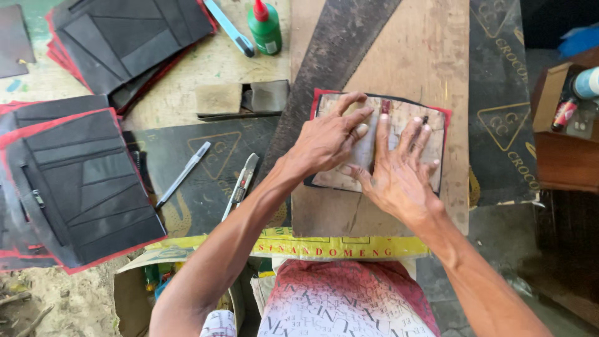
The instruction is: The person uses a metal ruler and a utility knife to cut a black sheet with red edges on a wooden workbench. They align the ruler, score the material, and then use a wooden template to mark additional lines with a white marker before making further cuts.
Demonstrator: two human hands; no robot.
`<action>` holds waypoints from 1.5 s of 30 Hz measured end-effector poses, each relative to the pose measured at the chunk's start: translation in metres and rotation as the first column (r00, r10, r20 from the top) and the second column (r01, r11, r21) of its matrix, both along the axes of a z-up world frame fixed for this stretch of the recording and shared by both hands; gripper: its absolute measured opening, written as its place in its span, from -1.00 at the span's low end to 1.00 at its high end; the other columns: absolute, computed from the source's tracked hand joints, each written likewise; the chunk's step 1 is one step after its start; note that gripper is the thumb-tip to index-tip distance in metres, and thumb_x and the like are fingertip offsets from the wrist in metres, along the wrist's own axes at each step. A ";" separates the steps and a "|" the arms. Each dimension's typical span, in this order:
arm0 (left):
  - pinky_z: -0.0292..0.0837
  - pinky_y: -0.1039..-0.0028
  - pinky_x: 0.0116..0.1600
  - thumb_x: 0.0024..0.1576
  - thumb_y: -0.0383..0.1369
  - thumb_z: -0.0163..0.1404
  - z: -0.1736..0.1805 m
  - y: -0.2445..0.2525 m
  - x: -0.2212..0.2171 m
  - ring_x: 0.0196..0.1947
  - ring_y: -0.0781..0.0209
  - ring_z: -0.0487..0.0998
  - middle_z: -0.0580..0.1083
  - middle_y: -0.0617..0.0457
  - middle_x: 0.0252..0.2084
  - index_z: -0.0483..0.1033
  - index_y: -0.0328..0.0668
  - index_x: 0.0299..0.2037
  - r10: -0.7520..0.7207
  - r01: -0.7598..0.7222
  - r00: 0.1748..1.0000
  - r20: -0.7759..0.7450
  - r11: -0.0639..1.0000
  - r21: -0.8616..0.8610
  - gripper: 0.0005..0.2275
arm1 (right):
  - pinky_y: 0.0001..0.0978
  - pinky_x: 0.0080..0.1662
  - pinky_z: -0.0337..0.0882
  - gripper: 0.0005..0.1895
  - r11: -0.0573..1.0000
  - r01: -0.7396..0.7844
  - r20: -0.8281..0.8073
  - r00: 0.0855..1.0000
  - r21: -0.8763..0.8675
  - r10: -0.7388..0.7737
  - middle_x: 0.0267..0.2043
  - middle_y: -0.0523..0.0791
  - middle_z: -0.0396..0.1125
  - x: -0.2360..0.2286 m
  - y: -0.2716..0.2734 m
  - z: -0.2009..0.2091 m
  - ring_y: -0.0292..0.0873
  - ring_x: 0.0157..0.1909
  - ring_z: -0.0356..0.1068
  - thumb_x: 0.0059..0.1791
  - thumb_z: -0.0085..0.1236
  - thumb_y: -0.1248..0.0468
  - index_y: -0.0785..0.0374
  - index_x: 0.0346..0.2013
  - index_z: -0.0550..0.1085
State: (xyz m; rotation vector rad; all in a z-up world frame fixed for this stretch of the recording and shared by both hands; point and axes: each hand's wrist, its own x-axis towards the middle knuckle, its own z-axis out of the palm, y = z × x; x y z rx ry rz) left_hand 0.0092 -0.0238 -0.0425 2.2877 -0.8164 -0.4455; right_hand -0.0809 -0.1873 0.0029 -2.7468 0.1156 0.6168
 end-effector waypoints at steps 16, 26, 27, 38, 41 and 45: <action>0.51 0.24 -0.05 0.17 -0.35 0.12 0.069 0.132 -0.083 -0.12 -0.11 0.60 0.54 -0.18 -0.04 0.53 -0.28 0.05 0.567 -0.603 0.776 0.276 0.795 0.063 -0.72 | 0.78 -0.08 0.18 0.10 0.980 -0.053 0.029 0.998 -0.190 0.060 0.38 0.61 -0.38 0.004 0.018 -0.001 0.80 0.37 -0.35 -0.13 0.03 -0.41 -0.15 0.53 -0.20; 0.39 0.13 -0.15 0.15 -0.31 0.20 0.058 0.154 -0.122 -0.20 -0.15 0.51 0.43 -0.15 -0.17 0.55 -0.28 -0.17 0.730 -0.771 0.636 0.250 0.593 0.231 -0.80 | 0.59 -0.14 0.36 0.12 0.984 -0.084 0.086 0.991 -0.157 0.099 0.32 0.69 -0.36 0.006 0.014 -0.003 0.89 0.32 -0.33 -0.09 0.05 -0.38 -0.05 0.55 -0.21; 0.39 0.12 -0.16 0.13 -0.33 0.21 0.061 0.155 -0.120 -0.19 -0.16 0.50 0.43 -0.18 -0.17 0.54 -0.30 -0.15 0.710 -0.783 0.622 0.330 0.576 0.235 -0.78 | 0.58 -0.13 0.36 0.12 0.984 -0.083 0.086 0.992 -0.158 0.097 0.33 0.69 -0.36 0.005 0.014 -0.004 0.89 0.32 -0.33 -0.09 0.05 -0.38 -0.05 0.56 -0.21; 0.43 0.16 0.01 0.14 -0.50 0.15 0.061 0.184 -0.106 -0.01 -0.15 0.50 0.45 -0.20 0.02 0.51 -0.39 0.03 0.663 -0.817 0.502 0.556 0.573 0.055 -0.73 | 0.58 -0.09 0.36 0.14 0.982 -0.078 0.086 0.992 -0.172 0.094 0.35 0.66 -0.36 0.006 0.016 -0.005 0.86 0.34 -0.31 -0.11 0.06 -0.39 -0.04 0.57 -0.18; 0.43 0.13 -0.10 0.11 -0.48 0.13 0.054 0.200 -0.107 -0.09 -0.20 0.51 0.44 -0.25 -0.02 0.53 -0.40 -0.02 0.663 -0.821 0.555 0.503 0.533 0.203 -0.75 | 0.56 -0.09 0.37 0.14 0.983 -0.071 0.090 0.992 -0.172 0.087 0.34 0.67 -0.36 0.005 0.016 -0.007 0.87 0.33 -0.33 -0.11 0.06 -0.38 -0.03 0.56 -0.18; 0.44 0.11 -0.14 0.31 -0.39 0.03 0.050 0.214 -0.098 -0.20 -0.16 0.56 0.49 -0.20 -0.13 0.52 -0.31 -0.12 0.692 -0.807 0.589 0.417 0.480 0.343 -0.88 | 0.53 -0.11 0.39 0.13 0.979 -0.080 0.070 0.993 -0.188 0.094 0.34 0.66 -0.38 0.007 0.017 0.000 0.87 0.33 -0.34 -0.11 0.06 -0.37 -0.03 0.56 -0.19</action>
